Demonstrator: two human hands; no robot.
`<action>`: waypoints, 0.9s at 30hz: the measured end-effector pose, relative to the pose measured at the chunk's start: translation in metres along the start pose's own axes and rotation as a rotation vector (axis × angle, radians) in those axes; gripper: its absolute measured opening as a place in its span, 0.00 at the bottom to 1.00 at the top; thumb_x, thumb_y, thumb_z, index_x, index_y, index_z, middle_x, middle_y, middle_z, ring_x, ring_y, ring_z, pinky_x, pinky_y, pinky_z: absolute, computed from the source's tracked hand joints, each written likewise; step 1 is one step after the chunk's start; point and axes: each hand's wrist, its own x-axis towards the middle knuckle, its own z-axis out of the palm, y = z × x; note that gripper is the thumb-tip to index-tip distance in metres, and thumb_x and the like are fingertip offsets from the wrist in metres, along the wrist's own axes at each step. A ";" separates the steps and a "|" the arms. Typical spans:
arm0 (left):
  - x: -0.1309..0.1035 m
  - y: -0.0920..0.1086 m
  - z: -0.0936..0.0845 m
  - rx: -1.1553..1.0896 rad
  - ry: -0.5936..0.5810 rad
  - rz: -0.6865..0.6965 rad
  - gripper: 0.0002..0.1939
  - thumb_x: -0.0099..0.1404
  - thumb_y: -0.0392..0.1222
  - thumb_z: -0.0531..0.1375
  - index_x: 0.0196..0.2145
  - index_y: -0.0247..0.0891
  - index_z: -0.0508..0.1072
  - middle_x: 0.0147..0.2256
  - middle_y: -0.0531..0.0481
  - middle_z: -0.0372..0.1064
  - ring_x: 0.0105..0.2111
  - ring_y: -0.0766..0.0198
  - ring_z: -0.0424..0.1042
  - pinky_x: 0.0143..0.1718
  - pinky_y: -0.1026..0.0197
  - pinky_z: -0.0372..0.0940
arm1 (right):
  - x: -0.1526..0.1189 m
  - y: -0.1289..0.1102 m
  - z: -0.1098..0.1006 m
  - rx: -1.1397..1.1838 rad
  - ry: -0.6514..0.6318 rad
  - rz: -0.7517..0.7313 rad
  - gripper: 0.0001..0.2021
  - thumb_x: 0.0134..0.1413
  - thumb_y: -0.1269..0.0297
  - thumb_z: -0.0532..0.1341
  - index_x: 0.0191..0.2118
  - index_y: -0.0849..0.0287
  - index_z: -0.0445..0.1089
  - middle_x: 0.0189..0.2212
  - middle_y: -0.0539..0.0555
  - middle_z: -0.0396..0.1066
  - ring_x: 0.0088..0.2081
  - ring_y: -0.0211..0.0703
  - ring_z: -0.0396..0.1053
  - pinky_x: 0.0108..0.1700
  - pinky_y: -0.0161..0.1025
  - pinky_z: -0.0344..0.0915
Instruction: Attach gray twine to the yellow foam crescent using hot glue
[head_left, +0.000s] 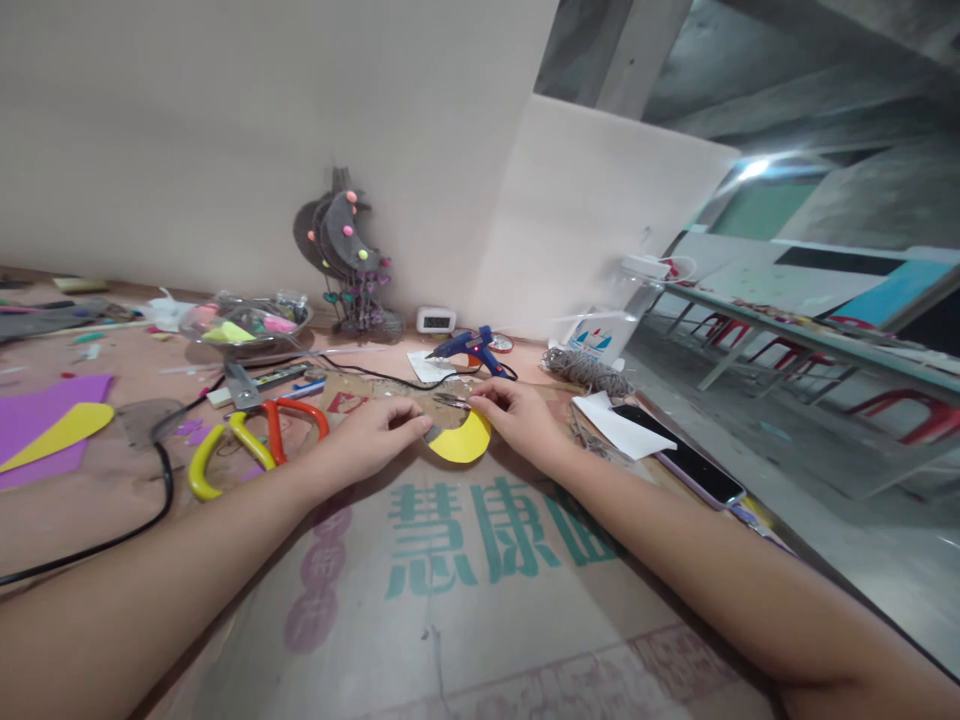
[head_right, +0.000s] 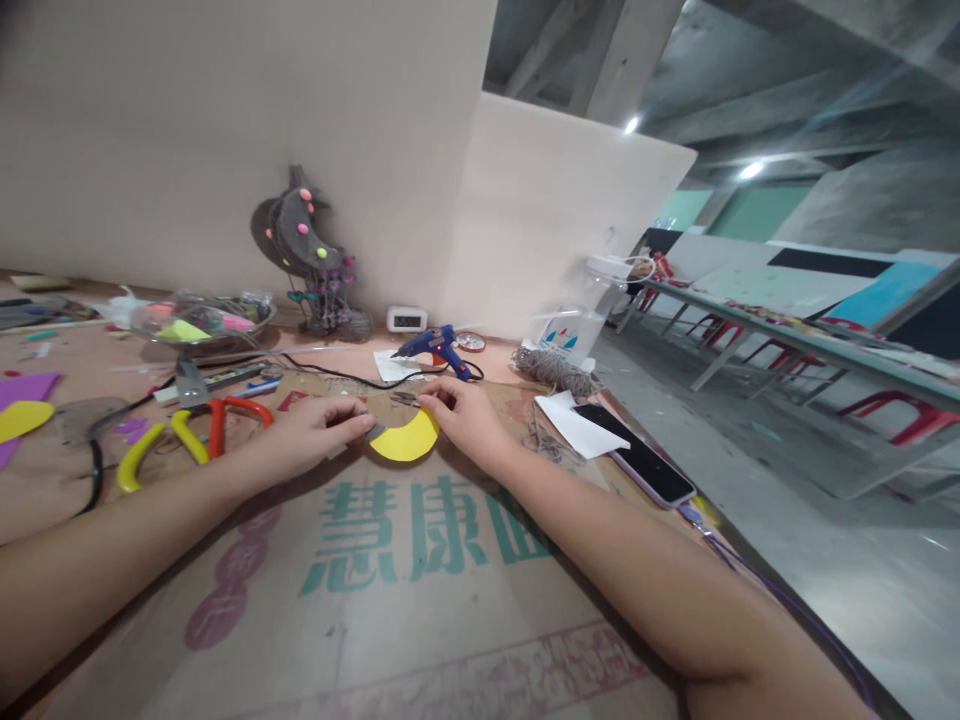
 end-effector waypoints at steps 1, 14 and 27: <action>0.000 0.000 0.000 0.018 -0.010 0.003 0.15 0.61 0.48 0.51 0.22 0.37 0.65 0.22 0.54 0.62 0.24 0.66 0.60 0.25 0.65 0.52 | 0.001 0.001 0.000 0.001 0.004 0.000 0.10 0.53 0.60 0.56 0.31 0.62 0.69 0.28 0.51 0.70 0.30 0.37 0.65 0.33 0.34 0.60; 0.000 -0.004 0.000 0.007 -0.087 0.046 0.14 0.62 0.48 0.50 0.27 0.36 0.68 0.24 0.54 0.63 0.25 0.67 0.60 0.25 0.66 0.52 | 0.006 0.007 -0.001 0.143 0.104 0.081 0.11 0.49 0.57 0.59 0.29 0.61 0.66 0.23 0.48 0.64 0.26 0.35 0.59 0.29 0.33 0.58; 0.000 -0.003 0.000 -0.027 -0.070 0.025 0.15 0.61 0.50 0.51 0.26 0.36 0.69 0.23 0.53 0.62 0.25 0.67 0.60 0.24 0.66 0.53 | 0.029 0.043 -0.071 -0.367 -0.076 -0.014 0.16 0.50 0.52 0.58 0.27 0.62 0.71 0.21 0.50 0.66 0.24 0.36 0.59 0.27 0.34 0.51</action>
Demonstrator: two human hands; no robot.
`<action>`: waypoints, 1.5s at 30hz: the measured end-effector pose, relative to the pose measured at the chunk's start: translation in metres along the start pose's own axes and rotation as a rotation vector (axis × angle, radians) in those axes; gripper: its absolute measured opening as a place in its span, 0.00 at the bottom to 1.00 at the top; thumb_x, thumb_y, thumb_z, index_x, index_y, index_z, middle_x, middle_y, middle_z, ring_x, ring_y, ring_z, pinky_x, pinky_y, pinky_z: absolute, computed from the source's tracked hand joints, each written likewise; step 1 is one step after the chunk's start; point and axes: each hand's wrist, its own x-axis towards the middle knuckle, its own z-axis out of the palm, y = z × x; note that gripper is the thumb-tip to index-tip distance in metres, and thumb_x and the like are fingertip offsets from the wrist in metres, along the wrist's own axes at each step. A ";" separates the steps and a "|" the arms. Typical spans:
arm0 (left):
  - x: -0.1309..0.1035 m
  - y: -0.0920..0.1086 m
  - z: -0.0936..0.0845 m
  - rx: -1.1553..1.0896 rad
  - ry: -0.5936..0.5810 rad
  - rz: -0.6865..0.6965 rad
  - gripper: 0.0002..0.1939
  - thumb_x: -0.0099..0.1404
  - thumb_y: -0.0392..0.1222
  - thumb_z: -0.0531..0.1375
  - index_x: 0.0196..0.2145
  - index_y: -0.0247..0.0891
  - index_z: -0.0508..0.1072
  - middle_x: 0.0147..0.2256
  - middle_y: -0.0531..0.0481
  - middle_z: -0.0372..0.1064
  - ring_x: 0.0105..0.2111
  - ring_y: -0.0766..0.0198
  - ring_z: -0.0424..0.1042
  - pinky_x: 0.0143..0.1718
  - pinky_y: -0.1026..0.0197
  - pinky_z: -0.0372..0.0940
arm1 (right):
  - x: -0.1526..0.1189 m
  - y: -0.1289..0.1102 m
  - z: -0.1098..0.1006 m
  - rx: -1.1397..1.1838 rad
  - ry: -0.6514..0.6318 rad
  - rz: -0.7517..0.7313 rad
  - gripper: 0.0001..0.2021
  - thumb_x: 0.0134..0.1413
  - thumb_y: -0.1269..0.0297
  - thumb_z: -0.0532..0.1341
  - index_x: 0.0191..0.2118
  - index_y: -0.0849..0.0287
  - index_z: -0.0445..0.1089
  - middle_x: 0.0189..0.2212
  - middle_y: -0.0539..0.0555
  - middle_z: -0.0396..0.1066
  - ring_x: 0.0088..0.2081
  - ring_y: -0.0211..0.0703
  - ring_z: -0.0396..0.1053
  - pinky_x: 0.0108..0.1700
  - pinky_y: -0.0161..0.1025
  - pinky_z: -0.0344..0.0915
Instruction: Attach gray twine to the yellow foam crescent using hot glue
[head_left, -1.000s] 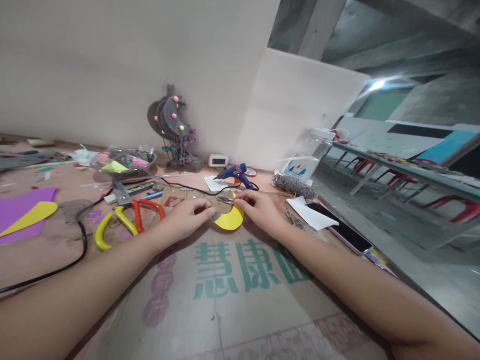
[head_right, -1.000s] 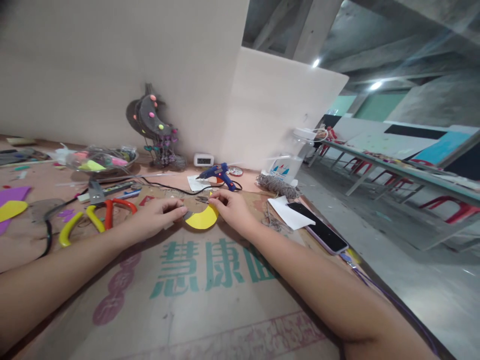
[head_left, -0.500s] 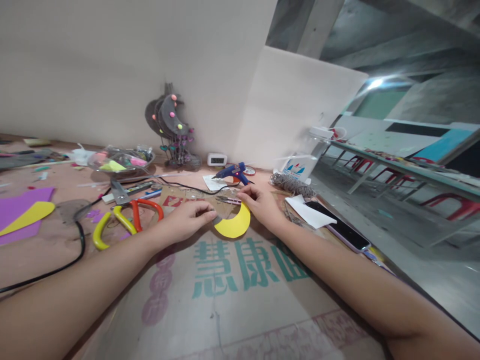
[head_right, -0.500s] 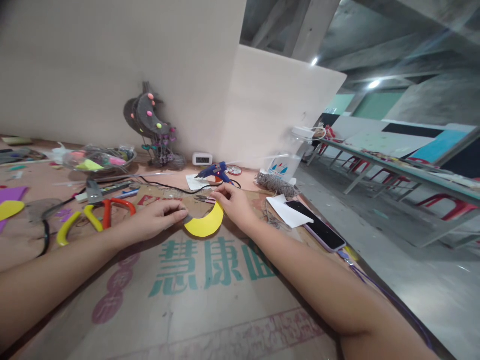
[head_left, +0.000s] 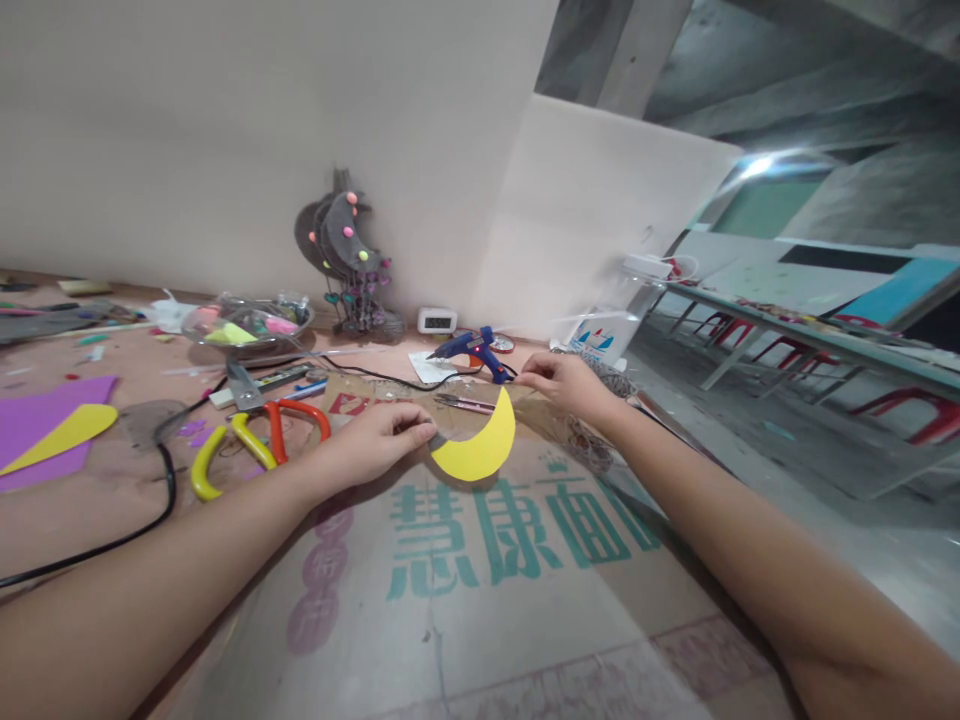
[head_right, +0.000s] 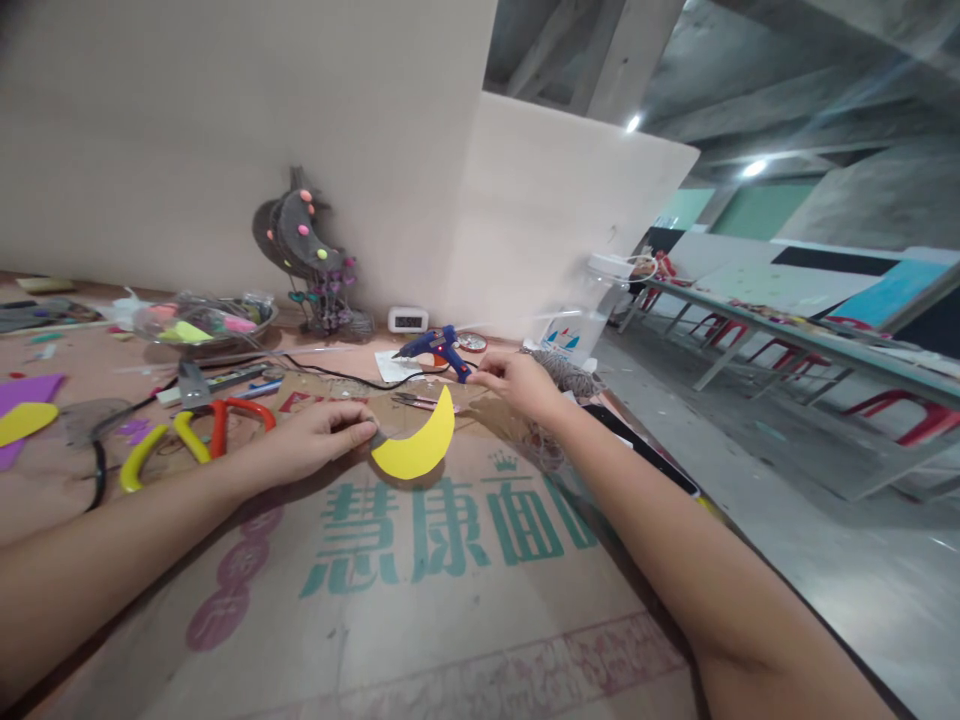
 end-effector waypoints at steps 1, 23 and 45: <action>0.000 0.000 0.000 0.006 0.003 -0.001 0.15 0.61 0.50 0.51 0.26 0.36 0.69 0.23 0.53 0.62 0.25 0.67 0.60 0.24 0.66 0.53 | 0.001 0.007 -0.006 -0.069 0.030 0.028 0.16 0.51 0.53 0.57 0.28 0.62 0.72 0.21 0.51 0.67 0.24 0.36 0.59 0.28 0.34 0.52; 0.001 0.000 0.000 -0.023 0.019 -0.041 0.16 0.61 0.50 0.51 0.23 0.36 0.65 0.22 0.55 0.59 0.24 0.67 0.58 0.25 0.66 0.52 | -0.035 -0.096 0.036 0.665 -0.260 0.170 0.11 0.50 0.62 0.61 0.36 0.63 0.71 0.29 0.54 0.73 0.26 0.36 0.67 0.27 0.32 0.62; 0.001 0.001 -0.001 -0.018 0.003 -0.036 0.17 0.60 0.52 0.51 0.23 0.36 0.65 0.22 0.55 0.59 0.24 0.67 0.58 0.25 0.65 0.52 | -0.035 -0.082 0.053 0.536 -0.018 0.089 0.09 0.50 0.62 0.59 0.35 0.62 0.70 0.32 0.54 0.72 0.33 0.40 0.67 0.36 0.36 0.63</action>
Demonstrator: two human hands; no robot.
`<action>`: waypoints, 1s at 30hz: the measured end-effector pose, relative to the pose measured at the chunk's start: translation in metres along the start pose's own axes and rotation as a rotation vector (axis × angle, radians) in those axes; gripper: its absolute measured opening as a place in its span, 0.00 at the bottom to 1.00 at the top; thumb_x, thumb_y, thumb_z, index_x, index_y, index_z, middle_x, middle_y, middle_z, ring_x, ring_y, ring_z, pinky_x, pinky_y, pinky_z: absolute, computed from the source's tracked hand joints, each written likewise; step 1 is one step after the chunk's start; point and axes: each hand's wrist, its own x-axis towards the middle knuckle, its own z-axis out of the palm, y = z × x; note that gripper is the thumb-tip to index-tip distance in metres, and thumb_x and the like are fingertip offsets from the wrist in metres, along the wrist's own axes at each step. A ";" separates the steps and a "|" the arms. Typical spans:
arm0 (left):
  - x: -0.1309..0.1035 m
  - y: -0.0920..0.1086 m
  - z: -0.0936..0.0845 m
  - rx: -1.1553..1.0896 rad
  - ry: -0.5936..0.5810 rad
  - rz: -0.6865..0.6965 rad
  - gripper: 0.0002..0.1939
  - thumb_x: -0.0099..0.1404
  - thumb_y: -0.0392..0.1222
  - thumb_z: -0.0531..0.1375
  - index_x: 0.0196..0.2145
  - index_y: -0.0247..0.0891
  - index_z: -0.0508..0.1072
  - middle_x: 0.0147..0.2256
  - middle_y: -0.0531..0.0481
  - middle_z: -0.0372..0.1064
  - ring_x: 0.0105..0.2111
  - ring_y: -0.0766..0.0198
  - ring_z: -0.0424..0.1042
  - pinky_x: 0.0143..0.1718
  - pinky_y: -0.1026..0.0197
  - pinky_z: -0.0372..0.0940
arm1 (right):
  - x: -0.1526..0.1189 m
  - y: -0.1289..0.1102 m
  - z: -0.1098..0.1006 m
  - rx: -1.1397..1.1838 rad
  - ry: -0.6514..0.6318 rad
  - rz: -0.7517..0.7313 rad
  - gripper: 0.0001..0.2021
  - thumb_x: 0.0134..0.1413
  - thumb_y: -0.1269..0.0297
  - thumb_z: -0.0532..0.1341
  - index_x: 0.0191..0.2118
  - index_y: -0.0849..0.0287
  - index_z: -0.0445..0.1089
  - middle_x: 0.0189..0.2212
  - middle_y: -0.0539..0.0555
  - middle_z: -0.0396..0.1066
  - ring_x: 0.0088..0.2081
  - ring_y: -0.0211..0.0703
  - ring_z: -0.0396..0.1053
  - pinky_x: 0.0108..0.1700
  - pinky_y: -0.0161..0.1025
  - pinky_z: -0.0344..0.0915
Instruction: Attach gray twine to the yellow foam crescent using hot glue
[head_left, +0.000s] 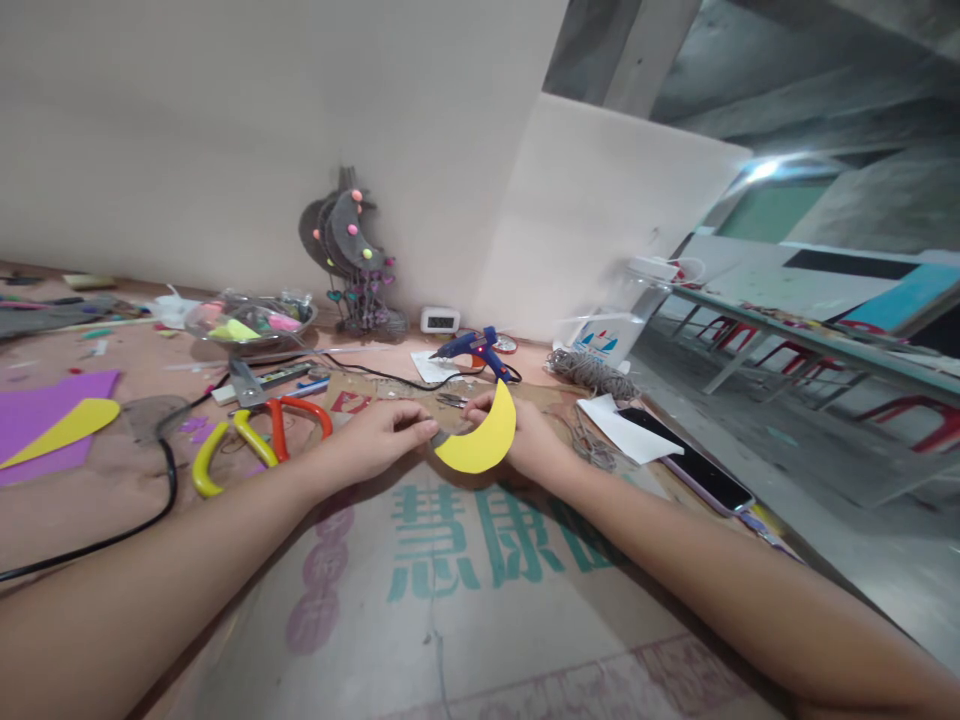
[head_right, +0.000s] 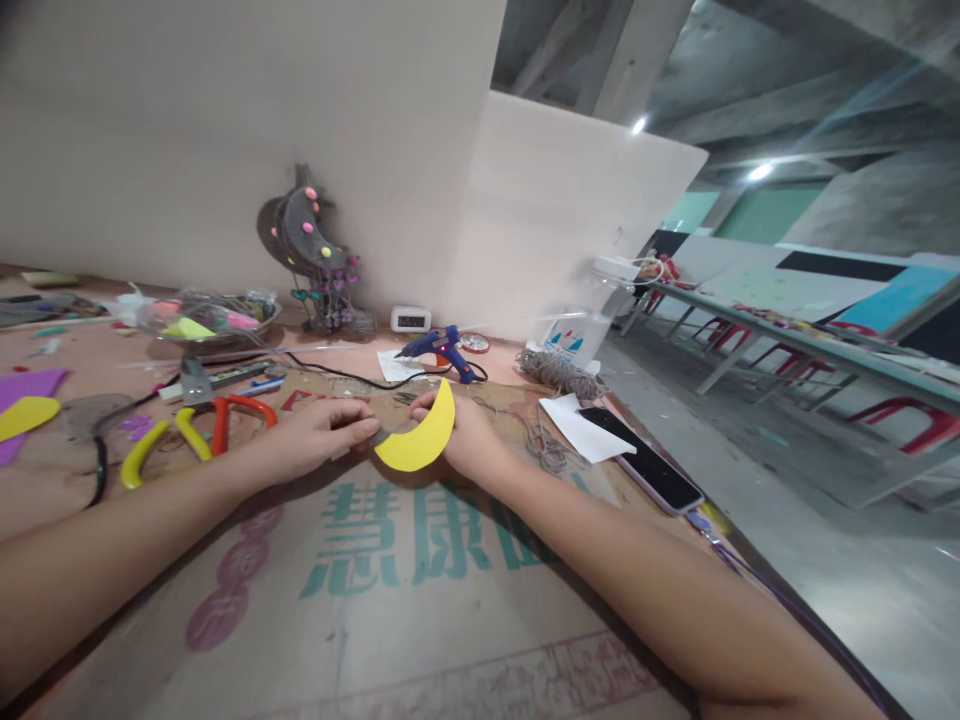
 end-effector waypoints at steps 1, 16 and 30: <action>0.000 -0.001 0.000 -0.043 0.027 -0.020 0.17 0.60 0.52 0.51 0.24 0.36 0.65 0.22 0.55 0.60 0.24 0.67 0.59 0.25 0.65 0.52 | 0.000 0.001 0.000 0.050 0.027 -0.034 0.10 0.51 0.62 0.57 0.38 0.61 0.69 0.36 0.54 0.71 0.36 0.41 0.67 0.39 0.36 0.63; 0.003 -0.006 0.003 -0.278 0.184 -0.042 0.19 0.59 0.52 0.56 0.42 0.36 0.70 0.31 0.51 0.69 0.28 0.66 0.67 0.30 0.64 0.61 | -0.001 0.004 0.005 0.297 -0.058 0.150 0.15 0.51 0.53 0.57 0.30 0.62 0.64 0.18 0.47 0.65 0.18 0.31 0.59 0.21 0.29 0.55; -0.002 0.006 0.003 -0.089 0.134 -0.106 0.16 0.58 0.52 0.56 0.36 0.38 0.73 0.31 0.51 0.71 0.30 0.63 0.66 0.29 0.64 0.57 | -0.004 0.001 0.005 0.161 -0.098 0.117 0.16 0.53 0.51 0.55 0.29 0.61 0.64 0.18 0.46 0.62 0.18 0.31 0.57 0.20 0.29 0.53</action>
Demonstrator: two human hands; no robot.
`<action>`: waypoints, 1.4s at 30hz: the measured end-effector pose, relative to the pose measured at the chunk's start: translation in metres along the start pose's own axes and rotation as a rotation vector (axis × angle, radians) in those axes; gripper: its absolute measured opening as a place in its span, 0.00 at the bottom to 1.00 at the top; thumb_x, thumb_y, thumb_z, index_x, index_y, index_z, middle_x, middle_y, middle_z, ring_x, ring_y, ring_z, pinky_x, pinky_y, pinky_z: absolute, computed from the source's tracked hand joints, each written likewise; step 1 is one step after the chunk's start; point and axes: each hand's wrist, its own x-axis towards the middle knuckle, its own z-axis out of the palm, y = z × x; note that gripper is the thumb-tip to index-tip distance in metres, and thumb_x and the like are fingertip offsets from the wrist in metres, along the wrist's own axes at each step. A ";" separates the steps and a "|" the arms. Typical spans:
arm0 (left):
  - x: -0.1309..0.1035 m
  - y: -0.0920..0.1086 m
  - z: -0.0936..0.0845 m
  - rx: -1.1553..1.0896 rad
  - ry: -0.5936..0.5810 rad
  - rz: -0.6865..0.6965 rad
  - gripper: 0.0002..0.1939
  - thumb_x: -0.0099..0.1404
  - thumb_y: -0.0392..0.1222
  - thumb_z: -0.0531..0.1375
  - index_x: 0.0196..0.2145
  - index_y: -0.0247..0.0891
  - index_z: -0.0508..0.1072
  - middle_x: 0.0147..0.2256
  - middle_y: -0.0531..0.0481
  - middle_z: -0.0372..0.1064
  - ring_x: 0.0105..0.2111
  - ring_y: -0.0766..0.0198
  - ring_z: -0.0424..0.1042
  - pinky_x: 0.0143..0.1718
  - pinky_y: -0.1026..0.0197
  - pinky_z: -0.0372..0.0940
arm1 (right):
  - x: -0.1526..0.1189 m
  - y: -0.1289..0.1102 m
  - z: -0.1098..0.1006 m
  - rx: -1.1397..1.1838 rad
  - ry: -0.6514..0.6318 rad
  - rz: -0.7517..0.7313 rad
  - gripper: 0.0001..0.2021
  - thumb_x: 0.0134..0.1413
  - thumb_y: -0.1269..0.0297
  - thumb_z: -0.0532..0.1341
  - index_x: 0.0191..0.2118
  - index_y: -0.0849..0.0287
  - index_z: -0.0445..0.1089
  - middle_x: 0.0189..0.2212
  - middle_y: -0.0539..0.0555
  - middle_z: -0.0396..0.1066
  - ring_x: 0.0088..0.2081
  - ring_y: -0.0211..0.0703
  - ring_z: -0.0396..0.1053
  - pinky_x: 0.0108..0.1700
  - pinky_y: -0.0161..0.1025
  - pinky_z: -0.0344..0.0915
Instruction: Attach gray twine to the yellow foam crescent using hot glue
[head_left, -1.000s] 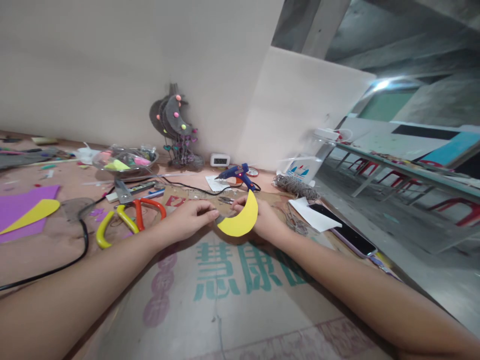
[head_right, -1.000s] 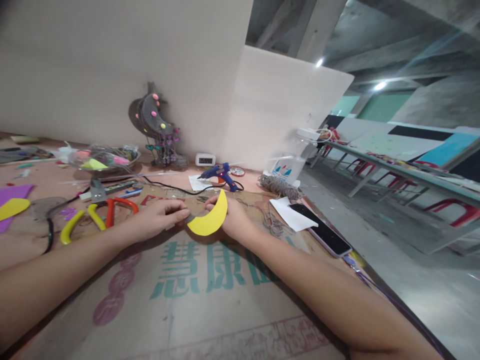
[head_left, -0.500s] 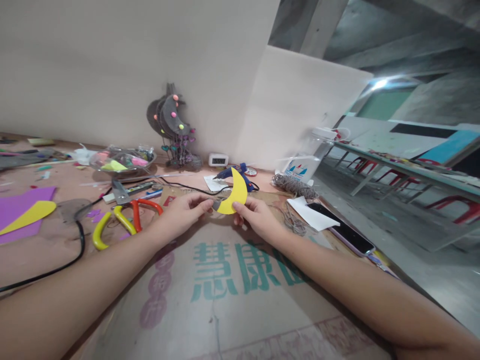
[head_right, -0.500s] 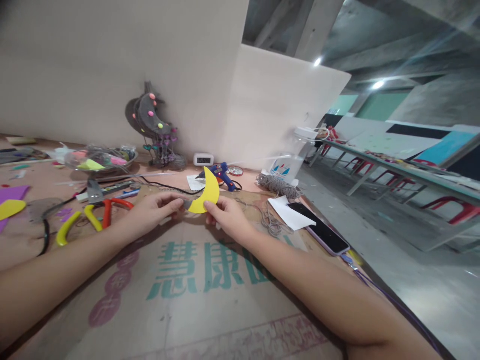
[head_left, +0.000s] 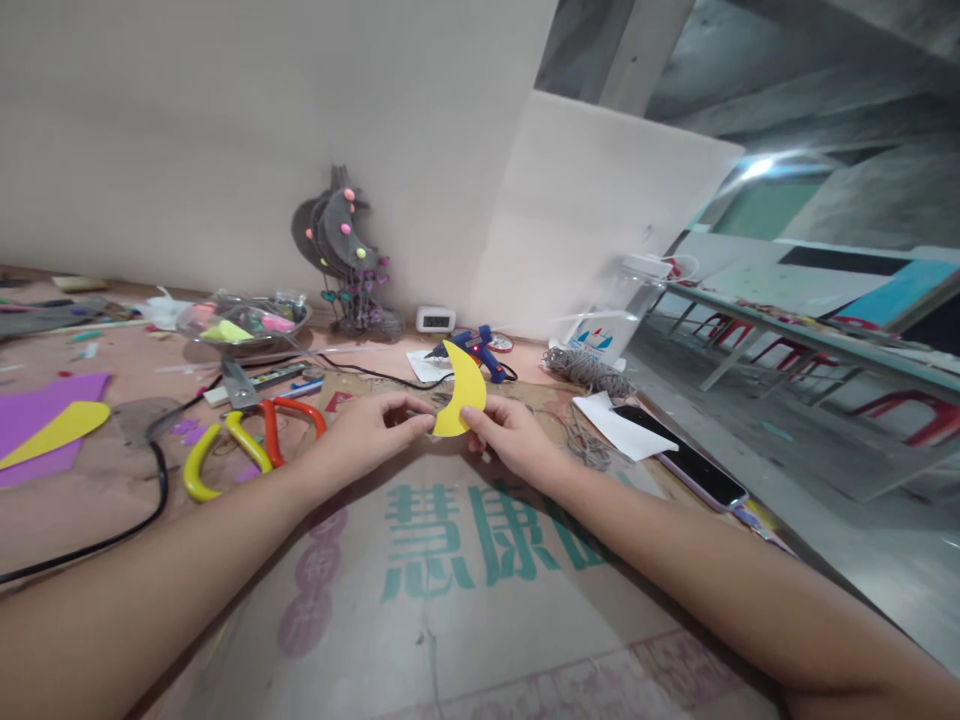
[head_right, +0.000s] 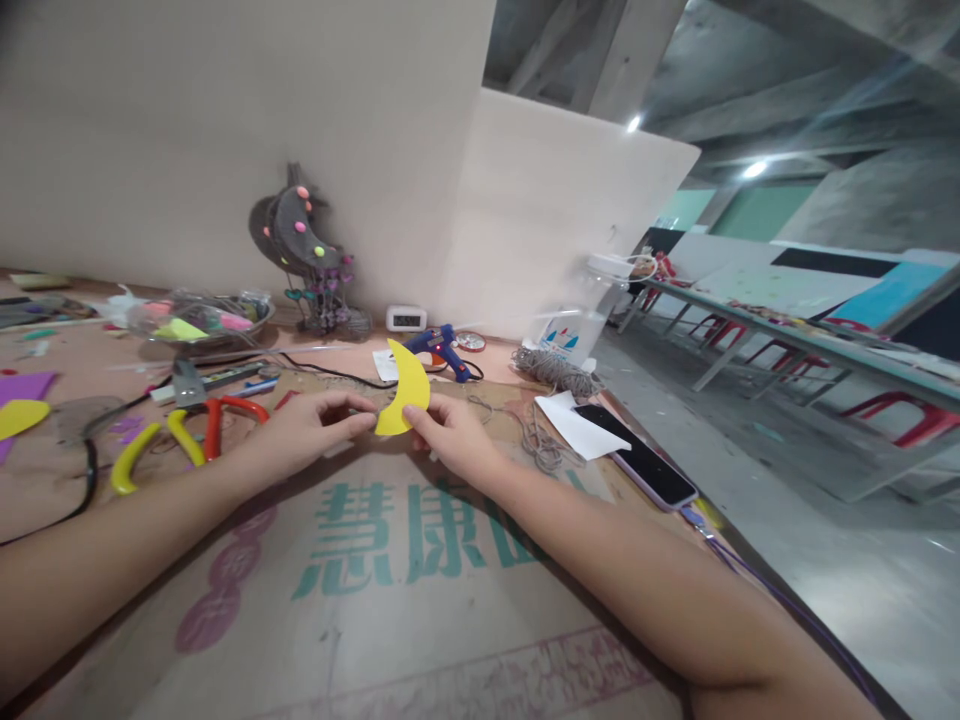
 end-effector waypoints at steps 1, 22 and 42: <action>0.000 0.001 0.000 0.018 -0.001 -0.005 0.16 0.58 0.52 0.56 0.35 0.38 0.74 0.30 0.52 0.71 0.29 0.63 0.66 0.29 0.64 0.57 | -0.001 -0.001 0.000 -0.021 -0.011 -0.012 0.16 0.53 0.51 0.55 0.29 0.61 0.64 0.18 0.47 0.62 0.18 0.31 0.58 0.20 0.29 0.53; 0.002 -0.007 -0.002 0.052 0.035 0.060 0.17 0.62 0.51 0.51 0.28 0.36 0.71 0.26 0.53 0.69 0.29 0.64 0.66 0.30 0.65 0.57 | -0.001 -0.004 0.000 -0.026 0.038 -0.031 0.15 0.55 0.53 0.54 0.29 0.61 0.64 0.19 0.47 0.63 0.20 0.33 0.58 0.23 0.31 0.55; 0.000 0.002 0.000 -0.038 0.003 0.008 0.16 0.56 0.52 0.56 0.34 0.36 0.74 0.29 0.50 0.71 0.28 0.63 0.67 0.28 0.64 0.58 | -0.001 -0.002 0.000 -0.074 0.006 -0.052 0.16 0.55 0.51 0.54 0.29 0.61 0.64 0.19 0.47 0.63 0.19 0.32 0.58 0.22 0.31 0.54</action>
